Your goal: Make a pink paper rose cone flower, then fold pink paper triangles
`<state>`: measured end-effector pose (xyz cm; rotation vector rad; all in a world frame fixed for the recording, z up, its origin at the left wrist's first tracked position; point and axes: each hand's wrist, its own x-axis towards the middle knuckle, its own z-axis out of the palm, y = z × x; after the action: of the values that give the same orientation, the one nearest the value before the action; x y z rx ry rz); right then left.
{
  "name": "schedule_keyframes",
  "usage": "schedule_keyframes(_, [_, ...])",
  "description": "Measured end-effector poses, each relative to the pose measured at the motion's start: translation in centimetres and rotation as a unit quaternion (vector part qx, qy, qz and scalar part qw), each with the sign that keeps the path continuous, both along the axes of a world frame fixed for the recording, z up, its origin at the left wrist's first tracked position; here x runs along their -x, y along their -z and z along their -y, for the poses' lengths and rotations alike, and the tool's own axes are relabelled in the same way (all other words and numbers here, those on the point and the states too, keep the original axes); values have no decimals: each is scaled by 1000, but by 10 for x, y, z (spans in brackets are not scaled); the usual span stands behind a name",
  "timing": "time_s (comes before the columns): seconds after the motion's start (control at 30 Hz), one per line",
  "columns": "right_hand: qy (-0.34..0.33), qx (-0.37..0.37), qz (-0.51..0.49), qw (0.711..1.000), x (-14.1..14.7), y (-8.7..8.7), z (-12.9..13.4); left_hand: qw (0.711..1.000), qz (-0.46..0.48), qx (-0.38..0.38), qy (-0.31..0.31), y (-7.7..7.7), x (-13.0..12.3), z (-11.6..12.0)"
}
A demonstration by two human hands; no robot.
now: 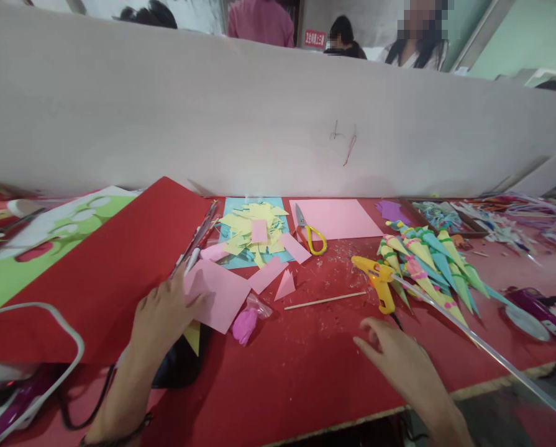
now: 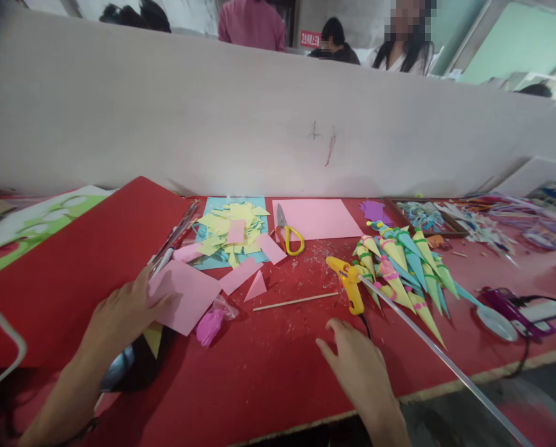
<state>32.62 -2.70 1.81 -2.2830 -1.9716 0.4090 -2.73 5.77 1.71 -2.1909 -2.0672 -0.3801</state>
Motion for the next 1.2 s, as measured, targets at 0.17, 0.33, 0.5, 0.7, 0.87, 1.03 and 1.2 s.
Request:
schedule_keyframes(0.17, [-80,-61,-54,993,11,4,-4,997,-48,-21,-58,-10,0,1])
schedule_keyframes(0.33, [-122,-115,-48,985,26,21,-15,997,52,-17,-63,-23,0,3])
schedule_keyframes(0.5, [-144,-140,-6,980,40,36,-30,988,125,-30,-84,-40,-12,5])
schedule_keyframes(0.7, [-190,-220,-107,951,43,17,-22,946,324,4,10,-60,-29,15])
schedule_keyframes(0.87, [-280,-335,-114,892,39,9,-7,899,389,150,136,-51,-45,13])
schedule_keyframes(1.03, [-349,-369,-13,861,30,15,6,905,285,222,225,-24,-79,11])
schedule_keyframes(1.2, [-430,-337,14,837,24,35,12,925,193,170,281,4,-104,18])
